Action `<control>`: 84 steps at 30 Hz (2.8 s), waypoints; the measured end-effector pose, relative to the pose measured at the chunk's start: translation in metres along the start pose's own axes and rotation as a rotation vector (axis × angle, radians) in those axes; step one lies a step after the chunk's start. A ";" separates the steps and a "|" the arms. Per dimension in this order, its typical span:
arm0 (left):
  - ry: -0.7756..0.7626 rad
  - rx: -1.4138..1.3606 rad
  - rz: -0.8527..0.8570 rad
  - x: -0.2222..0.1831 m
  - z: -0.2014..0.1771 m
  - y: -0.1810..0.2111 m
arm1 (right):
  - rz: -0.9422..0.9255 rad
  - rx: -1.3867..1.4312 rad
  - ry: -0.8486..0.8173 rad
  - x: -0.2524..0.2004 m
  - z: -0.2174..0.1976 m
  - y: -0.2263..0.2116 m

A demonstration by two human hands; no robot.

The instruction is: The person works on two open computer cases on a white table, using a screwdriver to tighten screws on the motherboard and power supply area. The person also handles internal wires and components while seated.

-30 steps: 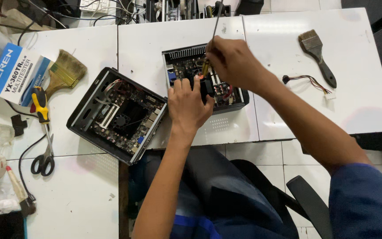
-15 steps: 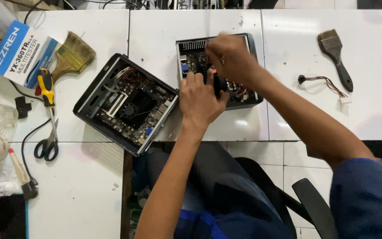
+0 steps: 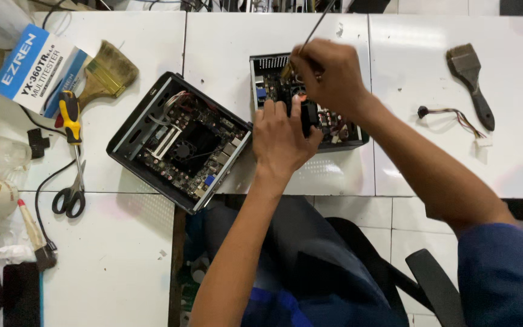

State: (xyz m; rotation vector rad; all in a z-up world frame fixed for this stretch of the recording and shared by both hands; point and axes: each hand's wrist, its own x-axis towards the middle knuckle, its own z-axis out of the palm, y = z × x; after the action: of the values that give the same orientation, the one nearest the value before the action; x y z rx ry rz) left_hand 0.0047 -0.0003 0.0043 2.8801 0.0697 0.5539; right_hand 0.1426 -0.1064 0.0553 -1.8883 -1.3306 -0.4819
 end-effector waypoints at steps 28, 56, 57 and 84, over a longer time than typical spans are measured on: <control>0.054 0.020 -0.006 -0.003 -0.005 0.001 | 0.127 0.126 0.233 0.038 -0.097 -0.025; -0.001 0.094 -0.417 -0.091 -0.067 -0.089 | 0.787 -0.419 -0.412 -0.089 -0.066 0.036; 0.011 0.109 -0.405 -0.090 -0.065 -0.091 | 0.765 -0.420 -0.363 -0.077 -0.064 0.030; -0.041 -0.410 -0.291 -0.102 -0.068 -0.120 | 0.261 -0.270 -0.364 -0.057 -0.008 0.029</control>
State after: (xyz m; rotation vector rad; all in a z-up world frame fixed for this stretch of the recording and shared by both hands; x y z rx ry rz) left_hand -0.1156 0.1219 0.0034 2.4235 0.3233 0.3981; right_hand 0.1487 -0.1530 0.0112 -2.4232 -1.2618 -0.1953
